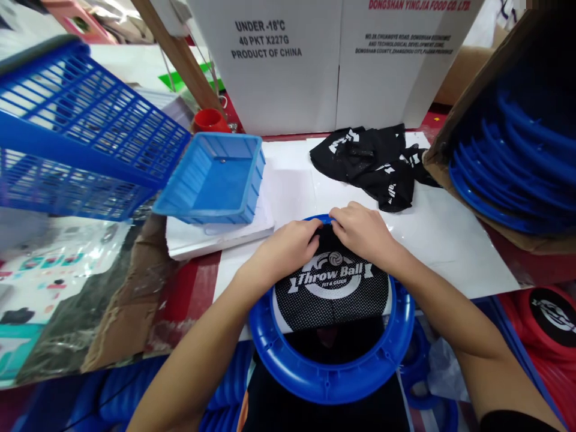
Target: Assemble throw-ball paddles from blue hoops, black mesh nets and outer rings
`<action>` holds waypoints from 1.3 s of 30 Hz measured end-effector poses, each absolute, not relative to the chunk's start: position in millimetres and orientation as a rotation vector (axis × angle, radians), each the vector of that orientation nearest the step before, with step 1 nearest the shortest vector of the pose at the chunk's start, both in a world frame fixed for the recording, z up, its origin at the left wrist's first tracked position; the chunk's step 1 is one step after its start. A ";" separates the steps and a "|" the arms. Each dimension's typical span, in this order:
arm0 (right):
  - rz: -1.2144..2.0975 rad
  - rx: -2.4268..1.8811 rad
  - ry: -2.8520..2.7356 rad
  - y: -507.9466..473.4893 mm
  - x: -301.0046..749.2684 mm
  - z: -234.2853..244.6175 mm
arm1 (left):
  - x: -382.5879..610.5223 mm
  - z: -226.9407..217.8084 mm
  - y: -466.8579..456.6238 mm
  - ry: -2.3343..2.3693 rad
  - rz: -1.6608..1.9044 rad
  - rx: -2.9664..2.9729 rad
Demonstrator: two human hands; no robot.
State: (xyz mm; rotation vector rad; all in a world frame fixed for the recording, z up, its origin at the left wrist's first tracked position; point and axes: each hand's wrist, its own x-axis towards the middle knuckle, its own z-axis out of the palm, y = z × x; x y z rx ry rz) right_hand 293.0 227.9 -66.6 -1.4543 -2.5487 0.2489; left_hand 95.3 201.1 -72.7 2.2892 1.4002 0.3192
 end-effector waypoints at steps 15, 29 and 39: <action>0.095 -1.212 -2.446 233.4 334.1 -61.7 | 103.7 -62.2 163.5 1.651 0.300 2.566; 0.184 -1.213 -2.056 45.8 315.4 -107.6 | 124.9 -70.5 76.0 1.242 0.492 2.333; 0.176 -1.135 -1.931 57.2 314.5 -112.7 | 137.4 -108.9 48.9 1.367 1.211 2.382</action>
